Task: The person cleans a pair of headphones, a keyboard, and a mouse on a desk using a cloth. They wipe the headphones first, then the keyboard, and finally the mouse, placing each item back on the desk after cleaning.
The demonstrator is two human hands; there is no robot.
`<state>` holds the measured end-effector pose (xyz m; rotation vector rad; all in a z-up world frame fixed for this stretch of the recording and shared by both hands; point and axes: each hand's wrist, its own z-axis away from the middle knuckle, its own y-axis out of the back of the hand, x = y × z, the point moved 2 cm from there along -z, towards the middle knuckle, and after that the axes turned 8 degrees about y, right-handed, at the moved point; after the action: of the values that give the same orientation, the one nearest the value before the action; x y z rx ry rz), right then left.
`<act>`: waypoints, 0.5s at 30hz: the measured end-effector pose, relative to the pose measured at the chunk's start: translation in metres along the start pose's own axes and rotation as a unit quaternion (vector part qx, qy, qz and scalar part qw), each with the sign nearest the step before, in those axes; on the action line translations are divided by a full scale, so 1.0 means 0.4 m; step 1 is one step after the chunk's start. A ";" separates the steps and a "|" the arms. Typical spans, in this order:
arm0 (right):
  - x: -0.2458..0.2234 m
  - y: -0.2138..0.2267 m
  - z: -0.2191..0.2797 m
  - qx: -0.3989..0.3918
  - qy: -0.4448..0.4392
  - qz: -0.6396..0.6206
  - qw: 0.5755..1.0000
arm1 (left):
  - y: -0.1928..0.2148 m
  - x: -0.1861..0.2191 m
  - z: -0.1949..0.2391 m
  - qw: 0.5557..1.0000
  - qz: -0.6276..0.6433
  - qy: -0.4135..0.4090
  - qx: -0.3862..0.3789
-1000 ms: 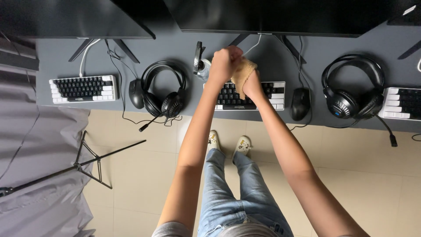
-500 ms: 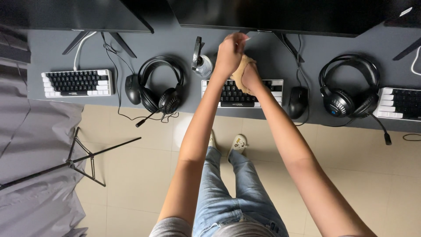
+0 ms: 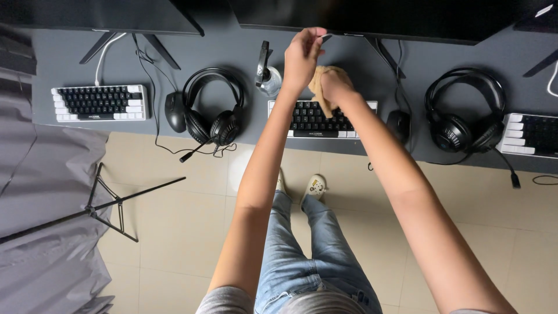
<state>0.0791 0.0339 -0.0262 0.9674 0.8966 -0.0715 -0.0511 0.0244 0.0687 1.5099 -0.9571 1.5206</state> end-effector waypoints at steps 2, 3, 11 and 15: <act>0.000 -0.008 -0.012 -0.012 0.001 0.042 0.999 | 0.007 -0.018 -0.001 1.000 0.004 -0.003 -0.001; 0.001 -0.011 -0.019 -0.024 0.001 0.085 0.996 | 0.010 -0.026 -0.002 1.000 0.010 -0.005 -0.003; 0.065 -0.035 -0.091 -0.065 0.010 0.276 0.959 | 0.105 -0.010 0.194 0.998 -0.047 -0.030 -0.011; 0.080 -0.046 -0.065 -0.023 0.031 0.316 0.948 | 0.195 -0.128 0.339 0.984 -0.158 0.050 0.072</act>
<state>0.0758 0.0523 -0.0672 1.1785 0.6062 0.5266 -0.0655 -0.1324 0.0199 1.5833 -0.5281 1.4403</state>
